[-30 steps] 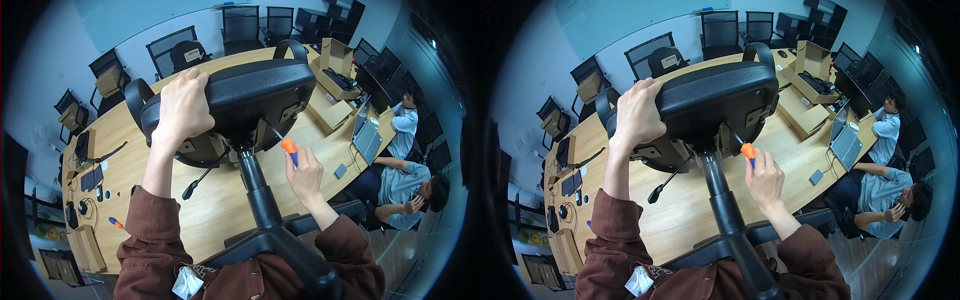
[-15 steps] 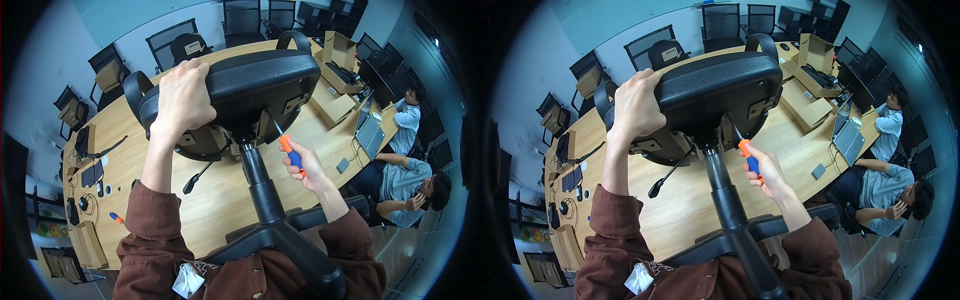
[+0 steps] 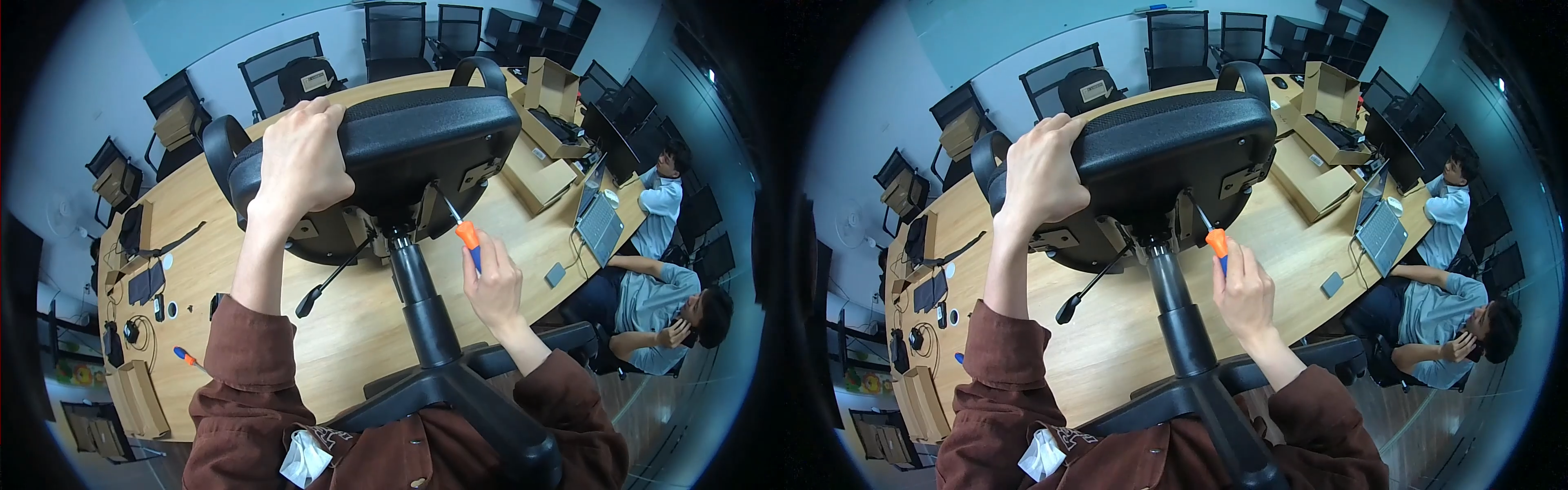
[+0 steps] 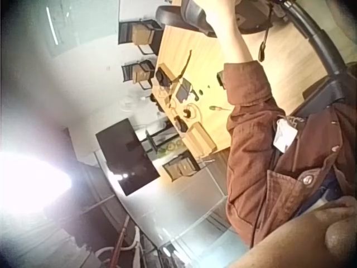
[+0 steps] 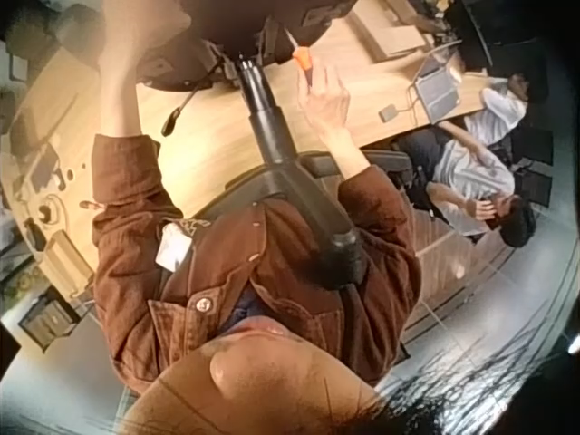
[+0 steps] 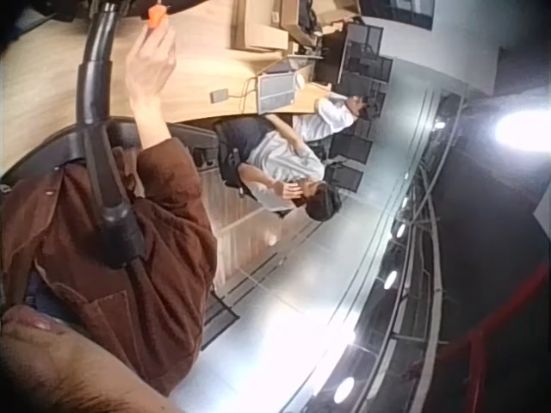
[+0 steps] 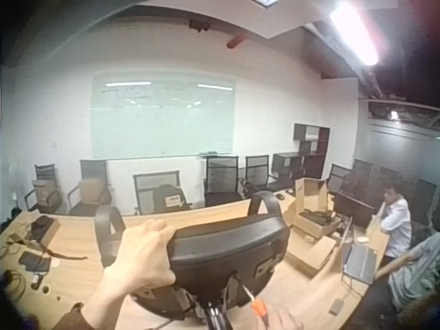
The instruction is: Use a screwdriver to attach components of an office chair.
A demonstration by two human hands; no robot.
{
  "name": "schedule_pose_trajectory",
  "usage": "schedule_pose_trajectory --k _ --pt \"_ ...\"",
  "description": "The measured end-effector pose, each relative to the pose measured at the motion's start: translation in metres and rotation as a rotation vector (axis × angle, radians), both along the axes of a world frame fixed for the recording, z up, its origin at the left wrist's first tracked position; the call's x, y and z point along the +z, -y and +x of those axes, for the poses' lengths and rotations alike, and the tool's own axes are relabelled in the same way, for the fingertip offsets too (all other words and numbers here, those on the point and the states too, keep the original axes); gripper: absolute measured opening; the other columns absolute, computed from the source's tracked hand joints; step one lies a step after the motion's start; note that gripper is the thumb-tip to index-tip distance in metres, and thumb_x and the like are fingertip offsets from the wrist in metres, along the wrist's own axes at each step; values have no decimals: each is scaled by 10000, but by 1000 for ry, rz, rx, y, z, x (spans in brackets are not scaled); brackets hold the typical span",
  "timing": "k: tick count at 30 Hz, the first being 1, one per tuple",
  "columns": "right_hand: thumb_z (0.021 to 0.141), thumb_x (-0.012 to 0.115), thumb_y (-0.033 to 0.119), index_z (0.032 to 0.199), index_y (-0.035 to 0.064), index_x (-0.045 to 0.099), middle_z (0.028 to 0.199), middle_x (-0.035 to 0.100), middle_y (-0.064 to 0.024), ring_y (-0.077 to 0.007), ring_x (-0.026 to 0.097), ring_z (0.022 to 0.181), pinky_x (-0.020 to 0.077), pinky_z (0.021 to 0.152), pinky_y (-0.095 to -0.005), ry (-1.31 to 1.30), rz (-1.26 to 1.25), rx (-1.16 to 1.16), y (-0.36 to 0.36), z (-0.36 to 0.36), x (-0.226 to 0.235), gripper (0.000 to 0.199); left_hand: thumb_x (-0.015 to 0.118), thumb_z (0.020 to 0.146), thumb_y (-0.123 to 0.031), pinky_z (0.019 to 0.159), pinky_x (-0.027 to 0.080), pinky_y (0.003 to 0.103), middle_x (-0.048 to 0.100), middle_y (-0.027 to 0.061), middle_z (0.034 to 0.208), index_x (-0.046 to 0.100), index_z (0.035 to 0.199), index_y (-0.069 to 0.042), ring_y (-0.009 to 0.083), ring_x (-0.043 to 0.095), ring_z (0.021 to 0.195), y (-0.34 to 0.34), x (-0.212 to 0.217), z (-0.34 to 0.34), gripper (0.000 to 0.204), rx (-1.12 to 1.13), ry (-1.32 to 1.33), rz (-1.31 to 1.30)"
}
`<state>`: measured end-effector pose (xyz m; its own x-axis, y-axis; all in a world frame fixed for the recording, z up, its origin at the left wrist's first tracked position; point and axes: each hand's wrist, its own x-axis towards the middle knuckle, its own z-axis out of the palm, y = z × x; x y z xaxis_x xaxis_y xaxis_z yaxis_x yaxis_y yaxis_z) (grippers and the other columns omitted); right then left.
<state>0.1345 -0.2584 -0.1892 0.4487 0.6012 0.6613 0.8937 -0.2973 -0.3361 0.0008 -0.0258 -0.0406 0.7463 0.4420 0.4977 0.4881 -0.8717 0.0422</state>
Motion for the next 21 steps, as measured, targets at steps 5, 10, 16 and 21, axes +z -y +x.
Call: schedule_pose_trajectory --k 5,10,16,21 --pt "970 581 196 1012 6 612 691 574 -48 -134 498 435 376 399 -268 -1438 96 160 -2 9 -2 198 614 512 6 817 511 391 612 138 912 640 1125 14 329 606 940 -2 -2 0 614 12 1 6" --pt "979 574 284 1118 20 555 684 527 -5 -41 387 422 232 373 -195 -2218 294 488 5 26 11 298 628 522 2 814 531 389 630 167 933 643 916 49 333 617 955 -1 0 0 397 8 -11 16" --pt "842 725 265 1074 10 515 774 547 -42 -105 457 456 357 406 -232 -1593 -28 59 -3 8 15 404 624 523 5 821 531 394 628 173 933 641 913 49 338 617 962 -1 1 1 393 -19 3 17" --pt "740 744 53 992 -22 539 849 581 -130 -292 617 772 499 675 -390 -359 61 -8 0 0 14 334 619 520 9 821 532 392 627 175 937 641 916 48 340 617 962 -1 0 1 398 -31 26 20"
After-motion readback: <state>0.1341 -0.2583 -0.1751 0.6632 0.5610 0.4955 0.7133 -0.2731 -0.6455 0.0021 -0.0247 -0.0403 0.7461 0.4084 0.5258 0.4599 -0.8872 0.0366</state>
